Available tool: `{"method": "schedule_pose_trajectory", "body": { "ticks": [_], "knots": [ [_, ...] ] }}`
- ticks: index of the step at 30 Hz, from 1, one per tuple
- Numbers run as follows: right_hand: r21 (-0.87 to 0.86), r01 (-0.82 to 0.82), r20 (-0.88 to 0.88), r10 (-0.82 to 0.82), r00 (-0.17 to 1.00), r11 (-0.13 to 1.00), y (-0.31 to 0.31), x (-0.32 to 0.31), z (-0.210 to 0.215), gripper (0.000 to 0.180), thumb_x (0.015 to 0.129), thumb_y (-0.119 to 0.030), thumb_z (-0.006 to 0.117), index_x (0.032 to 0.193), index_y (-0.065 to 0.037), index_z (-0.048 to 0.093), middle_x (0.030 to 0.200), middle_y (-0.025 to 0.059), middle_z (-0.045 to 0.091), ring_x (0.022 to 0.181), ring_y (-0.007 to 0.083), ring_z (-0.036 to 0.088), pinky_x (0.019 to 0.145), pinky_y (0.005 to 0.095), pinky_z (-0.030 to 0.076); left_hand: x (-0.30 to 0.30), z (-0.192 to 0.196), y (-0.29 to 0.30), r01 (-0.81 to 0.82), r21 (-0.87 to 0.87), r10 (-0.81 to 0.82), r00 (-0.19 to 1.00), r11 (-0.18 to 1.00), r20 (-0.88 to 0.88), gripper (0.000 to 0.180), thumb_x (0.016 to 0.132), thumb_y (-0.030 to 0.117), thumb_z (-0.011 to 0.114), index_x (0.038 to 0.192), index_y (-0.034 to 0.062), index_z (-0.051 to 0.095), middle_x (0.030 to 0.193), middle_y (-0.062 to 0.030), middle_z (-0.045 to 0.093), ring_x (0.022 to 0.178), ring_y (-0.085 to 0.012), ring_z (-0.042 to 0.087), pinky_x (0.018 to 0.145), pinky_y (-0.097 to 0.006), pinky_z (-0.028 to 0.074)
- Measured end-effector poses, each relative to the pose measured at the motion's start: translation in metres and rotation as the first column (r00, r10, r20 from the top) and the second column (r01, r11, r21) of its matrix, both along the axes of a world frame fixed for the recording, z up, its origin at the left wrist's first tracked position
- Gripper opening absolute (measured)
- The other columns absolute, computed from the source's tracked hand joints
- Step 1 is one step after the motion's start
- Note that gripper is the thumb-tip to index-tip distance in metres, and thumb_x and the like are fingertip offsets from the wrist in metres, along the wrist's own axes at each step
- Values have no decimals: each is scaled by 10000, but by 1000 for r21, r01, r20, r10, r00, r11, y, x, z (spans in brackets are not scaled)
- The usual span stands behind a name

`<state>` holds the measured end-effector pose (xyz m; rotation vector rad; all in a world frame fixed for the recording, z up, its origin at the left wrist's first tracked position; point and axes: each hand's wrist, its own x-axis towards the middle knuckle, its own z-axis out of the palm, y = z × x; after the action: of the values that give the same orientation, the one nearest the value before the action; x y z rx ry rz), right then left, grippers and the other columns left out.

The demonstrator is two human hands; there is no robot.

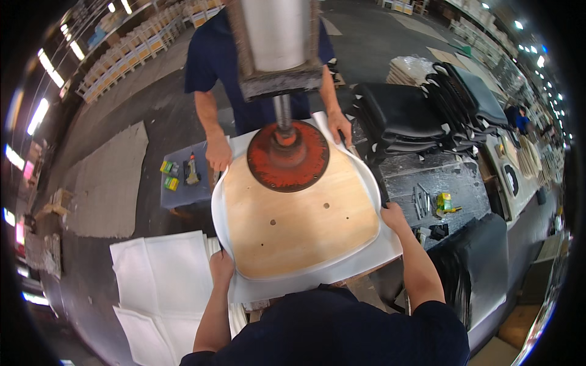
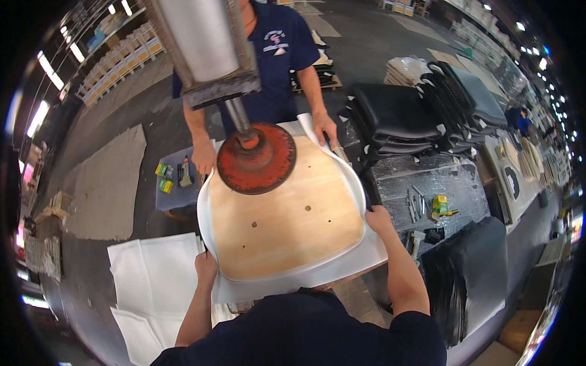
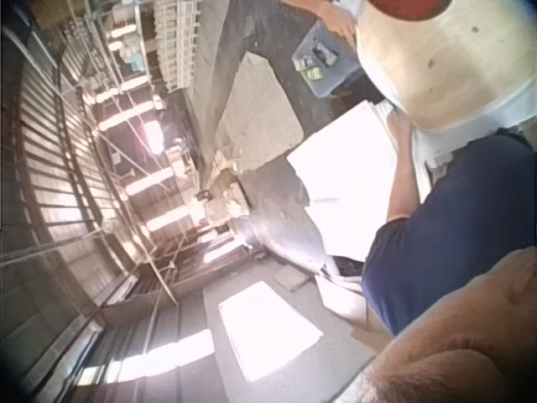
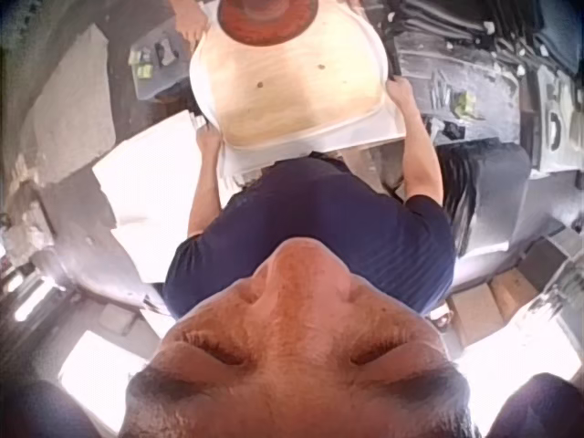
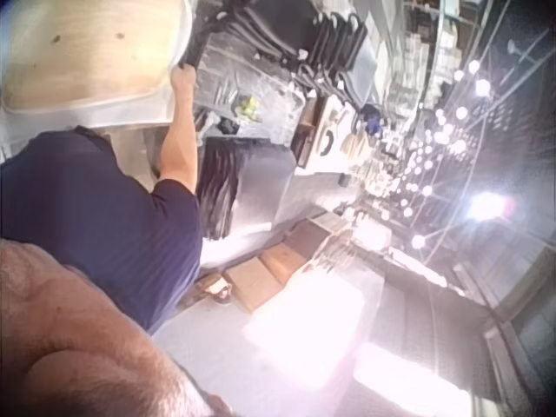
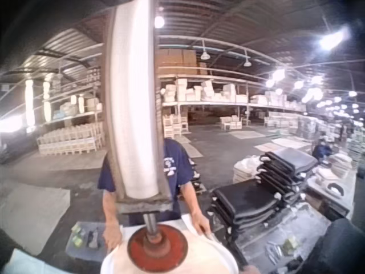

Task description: The person assembles a chair by placing a white fabric cover over a wooden seat frame, then uses a pneumatic staple gun to secure the fabric to the underside of the frame. The person repeats the process with a second seat, aligning the fabric and stapling it in place.

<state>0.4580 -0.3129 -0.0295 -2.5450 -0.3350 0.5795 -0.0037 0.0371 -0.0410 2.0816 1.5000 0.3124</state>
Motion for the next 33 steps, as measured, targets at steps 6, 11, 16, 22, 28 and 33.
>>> {"method": "schedule_pose_trajectory", "body": {
  "ticks": [6, 11, 16, 22, 28, 33],
  "knots": [
    [54, -1, 82, -3, 997, 999, -13, 10, -6, 476, 915, -262, 621, 1223, 70, 766, 1203, 371, 741, 1204, 523, 706, 1048, 519, 548, 7, -5, -3, -40, -49, 42, 998, 998, 38, 490, 1057, 347, 496, 980, -43, 783, 985, -346, 742, 980, -534, 732, 897, -613, 547],
    [131, -10, -27, 13, 1000, 991, -7, 3, -6, 437, 929, -230, 612, 1168, 105, 759, 1076, 366, 765, 1106, 490, 759, 953, 491, 559, 1, 1, -5, -87, -64, 85, 996, 994, -35, 491, 1068, 352, 503, 981, -39, 789, 997, -331, 752, 982, -536, 727, 901, -608, 550],
    [85, -37, -3, 38, 999, 996, -9, 4, -2, 413, 945, -213, 621, 1134, 124, 764, 945, 244, 789, 923, 326, 762, 832, 438, 555, 5, 1, -6, -91, -75, 89, 996, 993, -29, 482, 1073, 346, 509, 970, -36, 784, 986, -320, 754, 975, -534, 726, 891, -616, 543],
    [137, -9, -28, 13, 1000, 991, -5, 2, -5, 405, 955, -183, 586, 1133, 144, 745, 969, 318, 788, 954, 365, 784, 857, 475, 562, 0, -7, -3, -85, -38, 84, 996, 996, -11, 470, 1070, 334, 510, 946, -29, 781, 972, -315, 754, 960, -533, 722, 877, -626, 536],
    [148, -41, 38, 36, 999, 988, -13, 5, -10, 391, 973, -203, 590, 1104, 125, 759, 920, 286, 791, 880, 327, 773, 796, 455, 556, 3, -6, -1, -68, -50, 68, 998, 996, -1, 459, 1071, 324, 511, 952, -25, 785, 978, -320, 754, 966, -535, 722, 876, -629, 540],
    [140, -24, -49, 31, 998, 990, -7, -2, -7, 400, 997, -224, 610, 1117, 128, 756, 964, 247, 791, 912, 296, 752, 824, 419, 558, 0, -5, -1, -85, -56, 84, 996, 995, -19, 454, 1077, 313, 509, 954, -28, 783, 976, -319, 753, 966, -533, 721, 874, -628, 540]
  ]
}}
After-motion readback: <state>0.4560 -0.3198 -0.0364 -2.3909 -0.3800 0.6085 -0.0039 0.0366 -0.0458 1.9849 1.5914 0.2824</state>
